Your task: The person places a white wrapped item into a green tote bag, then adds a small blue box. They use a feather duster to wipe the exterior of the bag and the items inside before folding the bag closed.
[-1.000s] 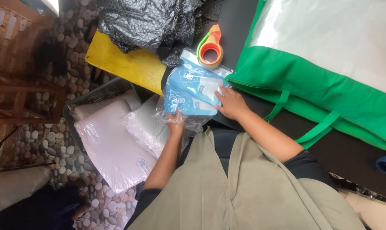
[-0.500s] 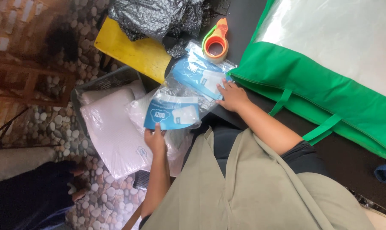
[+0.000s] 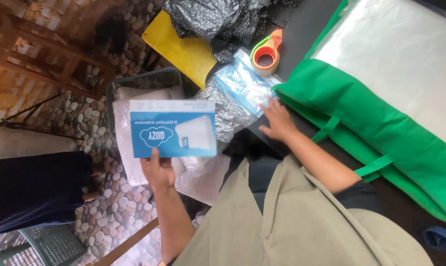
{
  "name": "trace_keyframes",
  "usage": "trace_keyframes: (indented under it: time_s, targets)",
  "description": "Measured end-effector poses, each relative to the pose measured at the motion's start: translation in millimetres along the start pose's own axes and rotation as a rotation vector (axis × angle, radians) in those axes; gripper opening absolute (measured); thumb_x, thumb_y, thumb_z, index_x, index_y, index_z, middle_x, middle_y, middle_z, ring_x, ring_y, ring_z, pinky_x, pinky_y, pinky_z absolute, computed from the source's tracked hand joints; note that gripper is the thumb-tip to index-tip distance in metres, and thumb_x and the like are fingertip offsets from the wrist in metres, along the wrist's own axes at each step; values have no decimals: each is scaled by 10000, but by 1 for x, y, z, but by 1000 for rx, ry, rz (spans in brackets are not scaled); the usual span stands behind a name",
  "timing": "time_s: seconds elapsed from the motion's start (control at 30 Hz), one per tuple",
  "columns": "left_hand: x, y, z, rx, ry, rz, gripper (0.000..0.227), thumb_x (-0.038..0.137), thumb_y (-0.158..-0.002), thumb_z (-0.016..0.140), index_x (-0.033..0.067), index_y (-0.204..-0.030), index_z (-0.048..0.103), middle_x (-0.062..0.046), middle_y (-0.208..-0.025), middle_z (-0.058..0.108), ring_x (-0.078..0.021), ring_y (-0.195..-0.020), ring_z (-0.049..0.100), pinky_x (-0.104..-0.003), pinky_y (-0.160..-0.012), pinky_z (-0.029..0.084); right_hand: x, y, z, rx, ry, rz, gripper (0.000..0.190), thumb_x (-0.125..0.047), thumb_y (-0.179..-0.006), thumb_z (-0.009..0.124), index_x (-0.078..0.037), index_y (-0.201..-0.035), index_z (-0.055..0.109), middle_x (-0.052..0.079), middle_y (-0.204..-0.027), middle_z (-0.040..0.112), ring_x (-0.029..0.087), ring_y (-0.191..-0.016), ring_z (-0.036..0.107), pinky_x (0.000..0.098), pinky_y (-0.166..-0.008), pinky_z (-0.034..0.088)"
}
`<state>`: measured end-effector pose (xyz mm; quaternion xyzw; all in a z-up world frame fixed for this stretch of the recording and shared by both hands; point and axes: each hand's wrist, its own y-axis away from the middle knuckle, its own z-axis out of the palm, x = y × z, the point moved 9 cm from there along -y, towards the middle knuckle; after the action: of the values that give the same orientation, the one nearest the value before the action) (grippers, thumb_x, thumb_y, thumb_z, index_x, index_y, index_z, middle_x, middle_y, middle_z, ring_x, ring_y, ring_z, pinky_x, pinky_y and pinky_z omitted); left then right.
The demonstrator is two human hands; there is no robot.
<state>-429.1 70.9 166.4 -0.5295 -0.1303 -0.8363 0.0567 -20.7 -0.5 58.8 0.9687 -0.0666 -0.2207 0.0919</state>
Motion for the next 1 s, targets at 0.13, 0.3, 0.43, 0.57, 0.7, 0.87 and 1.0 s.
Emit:
trace_keyframes:
  time_s: [0.13,0.3,0.43,0.57,0.7,0.87,1.0]
  targets:
    - [-65,22,39,-74,81,-117,380,43,-993,669,183,-1343,616,-77,-1273,694,-285,-1193,676,-562,-1059,554,-24,37,0,-132,-592,-134,1062,-536,-730,891,-36,-1547,432,352,-1527,423,516,-1482,313,622,-1213,285]
    - [-137,93,146,-242,-139,-342,527,-21,-773,901,52,-1261,715,-205,-1058,728,-299,-954,701,-528,-873,612,-12,75,12,-420,-1776,-113,932,-551,-815,734,-66,-1537,397,253,-1536,505,427,-1396,506,543,-1074,486]
    - [-161,140,214,-671,-732,-332,716,403,-681,999,152,-1278,694,-163,-1109,740,-294,-1055,729,-468,-900,578,107,113,25,208,-1983,327,238,-182,-997,679,-12,-1158,643,185,-1030,764,307,-889,782,427,-646,665]
    - [-206,216,284,-1408,-681,-104,600,272,-720,972,48,-1199,691,-183,-1070,718,-332,-1044,682,-498,-904,574,191,228,-11,752,-1909,525,195,-103,-970,745,-54,-902,569,205,-887,752,282,-792,791,308,-519,630]
    - [-300,239,294,-1720,-1025,70,903,472,-771,884,59,-1463,477,-254,-1398,544,-444,-1373,497,-567,-1158,415,278,380,22,1219,-1809,666,130,-109,-966,763,-170,-951,649,70,-883,762,214,-789,794,219,-521,622]
    - [-417,236,280,-1422,-1072,-533,1080,393,-707,867,54,-1504,223,-187,-1509,450,-270,-1394,474,-405,-1101,450,235,524,9,1526,-1653,878,334,-161,-975,691,-182,-1304,631,-30,-978,731,139,-807,745,147,-552,482]
    - [-408,245,296,-1394,-1121,-627,366,401,-875,729,218,-1191,699,-18,-1034,721,-114,-881,652,-273,-685,490,208,578,70,1638,-1627,1018,144,-153,-992,697,-162,-1134,673,-4,-920,706,174,-816,725,168,-588,484]
